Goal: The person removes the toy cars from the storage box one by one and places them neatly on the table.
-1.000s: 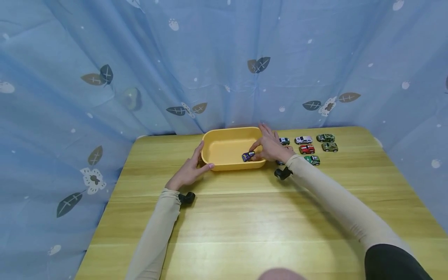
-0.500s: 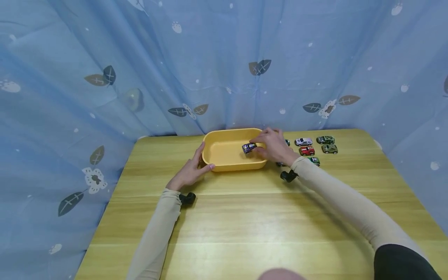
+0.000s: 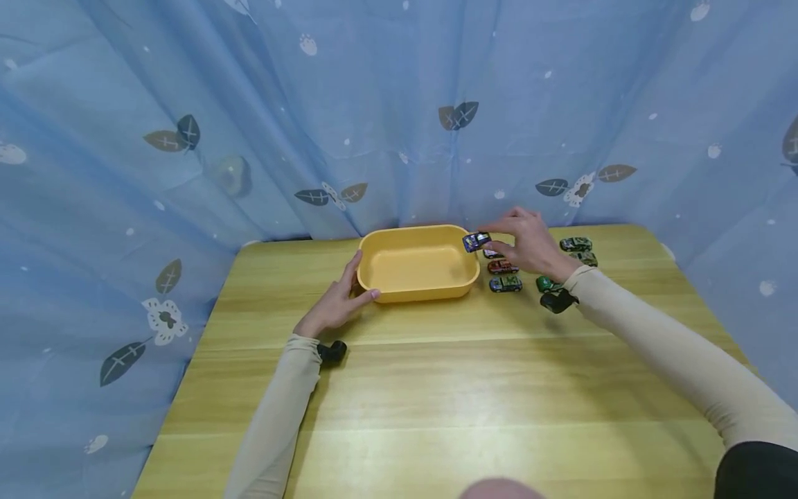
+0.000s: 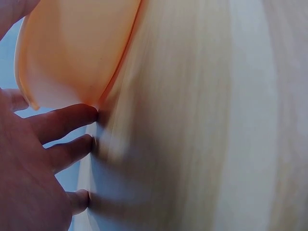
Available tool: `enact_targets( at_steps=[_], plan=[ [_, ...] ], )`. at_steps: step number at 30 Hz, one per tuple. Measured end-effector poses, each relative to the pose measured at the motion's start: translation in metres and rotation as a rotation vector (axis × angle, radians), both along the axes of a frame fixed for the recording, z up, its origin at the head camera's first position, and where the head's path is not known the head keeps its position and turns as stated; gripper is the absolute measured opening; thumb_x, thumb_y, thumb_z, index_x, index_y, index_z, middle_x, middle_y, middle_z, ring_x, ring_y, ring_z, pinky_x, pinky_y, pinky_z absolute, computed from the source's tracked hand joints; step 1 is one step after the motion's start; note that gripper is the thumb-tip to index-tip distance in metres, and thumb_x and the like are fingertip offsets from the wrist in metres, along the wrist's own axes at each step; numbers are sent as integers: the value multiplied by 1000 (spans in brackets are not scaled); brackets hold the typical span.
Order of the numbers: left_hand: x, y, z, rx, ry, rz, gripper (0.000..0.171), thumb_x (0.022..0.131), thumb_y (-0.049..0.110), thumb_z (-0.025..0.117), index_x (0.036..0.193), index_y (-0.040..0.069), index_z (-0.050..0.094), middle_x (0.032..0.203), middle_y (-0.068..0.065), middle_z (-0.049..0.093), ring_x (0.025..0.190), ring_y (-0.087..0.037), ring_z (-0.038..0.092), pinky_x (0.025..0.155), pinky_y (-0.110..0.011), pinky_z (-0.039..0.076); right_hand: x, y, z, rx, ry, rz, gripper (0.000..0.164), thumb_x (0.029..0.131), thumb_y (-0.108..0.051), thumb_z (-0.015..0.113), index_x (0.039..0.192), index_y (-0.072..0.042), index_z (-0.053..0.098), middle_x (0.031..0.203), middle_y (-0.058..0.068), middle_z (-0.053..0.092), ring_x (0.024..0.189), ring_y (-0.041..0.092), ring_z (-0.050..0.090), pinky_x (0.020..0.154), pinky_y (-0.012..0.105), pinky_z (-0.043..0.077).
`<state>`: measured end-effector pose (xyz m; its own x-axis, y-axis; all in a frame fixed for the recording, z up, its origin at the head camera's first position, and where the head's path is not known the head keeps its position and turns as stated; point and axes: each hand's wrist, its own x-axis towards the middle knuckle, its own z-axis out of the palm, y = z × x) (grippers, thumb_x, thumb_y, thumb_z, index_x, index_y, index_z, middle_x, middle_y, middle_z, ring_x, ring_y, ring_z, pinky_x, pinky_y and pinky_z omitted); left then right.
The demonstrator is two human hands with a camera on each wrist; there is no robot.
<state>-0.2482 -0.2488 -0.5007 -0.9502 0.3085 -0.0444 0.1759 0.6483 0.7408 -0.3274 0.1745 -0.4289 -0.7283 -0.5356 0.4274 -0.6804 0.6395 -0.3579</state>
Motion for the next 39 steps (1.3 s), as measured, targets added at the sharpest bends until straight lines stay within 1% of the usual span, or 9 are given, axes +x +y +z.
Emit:
enact_targets(
  at_steps=[3, 8, 12, 17, 19, 23, 27, 32, 39],
  plan=[
    [0, 0, 1, -10, 2, -1, 99, 104, 61, 59, 171, 35, -10, 176, -14, 23, 163, -40, 18, 130, -67, 0, 1, 19, 4, 3, -25, -24, 36, 92, -11, 84, 127, -13, 79, 115, 11, 81, 107, 32, 59, 91, 58, 39],
    [1, 0, 2, 1, -6, -6, 100, 104, 61, 59, 171, 36, -11, 175, -14, 24, 163, -38, 18, 130, -67, 1, 1, 55, 9, 19, 15, -49, 33, 89, -6, 86, 122, -8, 80, 111, 15, 81, 97, 36, 63, 81, 50, 44],
    [1, 1, 2, 21, -14, -17, 99, 105, 59, 60, 171, 35, -11, 175, -15, 24, 163, -35, 20, 131, -63, 9, 3, 90, 12, 21, 26, -60, 33, 87, -3, 86, 120, -3, 80, 108, 20, 80, 92, 40, 66, 88, 56, 44],
    [0, 1, 2, 49, -23, -17, 101, 104, 56, 63, 171, 36, -10, 175, -16, 23, 162, -33, 24, 131, -55, 21, 10, 134, 12, 61, -87, -151, 34, 92, -7, 82, 125, -2, 77, 120, 28, 75, 113, 48, 59, 98, 65, 42],
    [-1, 2, 1, 66, -25, -20, 101, 104, 55, 63, 171, 36, -10, 175, -17, 22, 162, -32, 24, 131, -54, 22, 15, 148, 11, 81, -111, -189, 34, 92, -7, 82, 125, -2, 77, 123, 30, 73, 120, 50, 58, 104, 70, 40],
    [-2, 3, 1, 86, -27, -29, 101, 105, 52, 64, 171, 34, -10, 175, -19, 21, 162, -32, 26, 131, -53, 23, 21, 172, 1, 95, -85, -203, 32, 86, -2, 85, 118, 0, 79, 115, 30, 76, 111, 51, 65, 104, 70, 41],
    [-2, 2, 0, 93, -26, -25, 101, 105, 51, 64, 171, 33, -10, 175, -19, 21, 162, -31, 27, 131, -53, 24, 26, 186, -14, 120, -76, -204, 32, 83, -2, 88, 114, -1, 81, 110, 27, 78, 103, 49, 69, 96, 68, 47],
    [-1, 3, -1, 86, -20, -23, 100, 105, 51, 64, 171, 34, -10, 175, -18, 22, 162, -31, 26, 131, -53, 22, 33, 195, -29, 141, -149, -246, 32, 85, -7, 88, 117, -3, 81, 115, 26, 77, 108, 52, 70, 100, 70, 47],
    [-2, 3, -1, 76, -15, -25, 100, 105, 52, 63, 171, 35, -10, 175, -17, 23, 162, -31, 26, 132, -54, 22, 41, 201, -37, 151, -205, -279, 34, 90, -11, 85, 122, -4, 79, 121, 28, 75, 115, 55, 67, 106, 73, 42]
  ],
)
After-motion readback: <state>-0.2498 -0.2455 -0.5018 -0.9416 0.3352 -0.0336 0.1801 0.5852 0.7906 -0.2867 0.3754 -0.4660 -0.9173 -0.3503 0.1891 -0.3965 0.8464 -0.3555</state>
